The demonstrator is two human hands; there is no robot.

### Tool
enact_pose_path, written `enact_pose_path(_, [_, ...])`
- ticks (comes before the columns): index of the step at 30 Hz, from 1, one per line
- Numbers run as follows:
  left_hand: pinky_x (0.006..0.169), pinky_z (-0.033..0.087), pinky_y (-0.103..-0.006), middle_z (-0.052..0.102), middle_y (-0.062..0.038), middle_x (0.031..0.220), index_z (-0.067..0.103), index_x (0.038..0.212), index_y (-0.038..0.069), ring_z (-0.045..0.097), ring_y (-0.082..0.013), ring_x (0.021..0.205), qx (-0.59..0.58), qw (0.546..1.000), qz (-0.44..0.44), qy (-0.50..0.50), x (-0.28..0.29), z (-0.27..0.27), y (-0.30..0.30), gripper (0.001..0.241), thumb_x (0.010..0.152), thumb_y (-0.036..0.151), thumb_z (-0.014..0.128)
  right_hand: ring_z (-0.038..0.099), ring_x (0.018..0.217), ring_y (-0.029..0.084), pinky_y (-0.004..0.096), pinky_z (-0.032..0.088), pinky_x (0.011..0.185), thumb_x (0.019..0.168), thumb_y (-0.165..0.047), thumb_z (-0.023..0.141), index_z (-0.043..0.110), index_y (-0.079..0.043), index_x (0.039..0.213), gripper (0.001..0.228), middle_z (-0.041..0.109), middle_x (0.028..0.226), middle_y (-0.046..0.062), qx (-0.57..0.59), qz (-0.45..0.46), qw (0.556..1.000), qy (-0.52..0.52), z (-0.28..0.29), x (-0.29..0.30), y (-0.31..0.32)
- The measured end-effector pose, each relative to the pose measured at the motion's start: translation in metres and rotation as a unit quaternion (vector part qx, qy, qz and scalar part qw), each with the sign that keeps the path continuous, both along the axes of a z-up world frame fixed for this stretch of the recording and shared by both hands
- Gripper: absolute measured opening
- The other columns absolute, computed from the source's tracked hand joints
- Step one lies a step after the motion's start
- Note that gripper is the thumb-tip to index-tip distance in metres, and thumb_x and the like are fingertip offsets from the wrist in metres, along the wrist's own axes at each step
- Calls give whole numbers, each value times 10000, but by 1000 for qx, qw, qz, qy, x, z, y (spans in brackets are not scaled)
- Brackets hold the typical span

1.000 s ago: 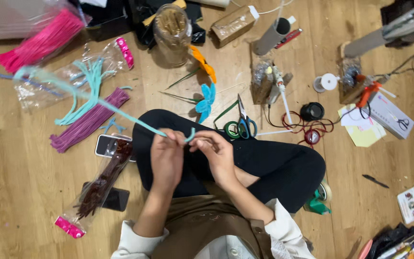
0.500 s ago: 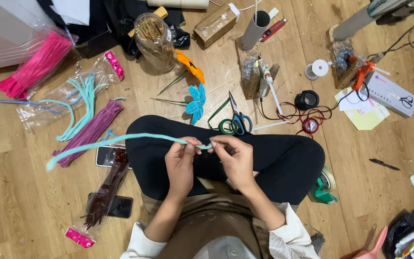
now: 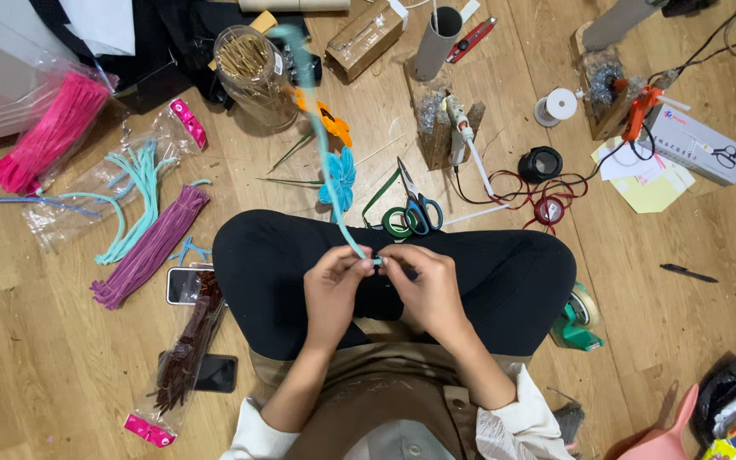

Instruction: The person sits on the floor and assembles a blue artificial flower by wrapping a green stem with tape. They then pick up a bundle of light blue pipe cleaners, separate one, and twist it into a small ball shape before applying hot glue to the center of the flower.

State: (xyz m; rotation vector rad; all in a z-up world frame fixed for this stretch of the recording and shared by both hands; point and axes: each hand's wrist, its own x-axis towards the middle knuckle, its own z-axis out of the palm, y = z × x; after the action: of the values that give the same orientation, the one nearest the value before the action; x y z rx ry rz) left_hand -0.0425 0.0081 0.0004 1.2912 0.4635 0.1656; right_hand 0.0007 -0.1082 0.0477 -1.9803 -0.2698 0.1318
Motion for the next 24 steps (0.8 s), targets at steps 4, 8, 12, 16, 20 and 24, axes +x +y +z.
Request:
enact_pose_path(4, [635, 553, -260, 655, -146, 708, 651, 862, -45, 636, -137, 645, 16, 1000, 24, 5, 1, 2, -4, 100, 766, -15, 651, 661, 621, 156, 259, 536, 592, 751, 29, 621, 683, -8, 855, 127, 680, 675, 96, 147, -29, 978, 145, -20, 0, -5])
enact_pose_path(8, [617, 559, -245, 659, -148, 700, 644, 842, -51, 641, -137, 634, -1, 999, 34, 15, 0, 1, -8, 78, 767, -29, 642, 665, 583, 228, 309, 551, 594, 772, 44, 585, 614, 77, 861, 99, 649, 667, 193, 348, -54, 886, 302, -48, 0, -10])
enact_pose_path(12, [609, 560, -254, 649, -151, 698, 629, 834, -59, 636, -144, 633, 12, 1000, 17, 18, -1, 0, -6, 63, 782, -24, 627, 638, 527, 173, 279, 534, 537, 754, 48, 592, 606, 73, 823, 74, 633, 607, 148, 307, -53, 900, 305, -55, -4, -12])
enact_pose_path(16, [605, 570, -273, 649, -151, 682, 638, 813, -44, 643, -161, 633, 40, 998, -8, 37, 1, 13, -4, 37, 781, -40, 619, 570, 455, 124, 244, 487, 480, 679, 70, 601, 641, 25, 752, 94, 604, 512, 103, 126, 38, 962, 237, -42, 4, -20])
enact_pose_path(20, [592, 572, -258, 647, -152, 686, 630, 808, -46, 636, -151, 620, 21, 999, -31, 38, 3, 12, -4, 35, 783, -49, 606, 493, 464, 85, 227, 459, 482, 686, 37, 606, 639, -9, 721, 67, 559, 494, 41, 108, 134, 957, 232, -26, 16, -23])
enact_pose_path(24, [604, 572, -252, 630, -145, 698, 604, 842, -62, 635, -151, 627, -12, 1000, 2, 21, 5, -3, -9, 52, 796, -45, 589, 560, 499, 131, 248, 479, 542, 792, -17, 545, 645, 26, 845, 121, 611, 596, 109, 258, 52, 936, 232, -51, 6, -22])
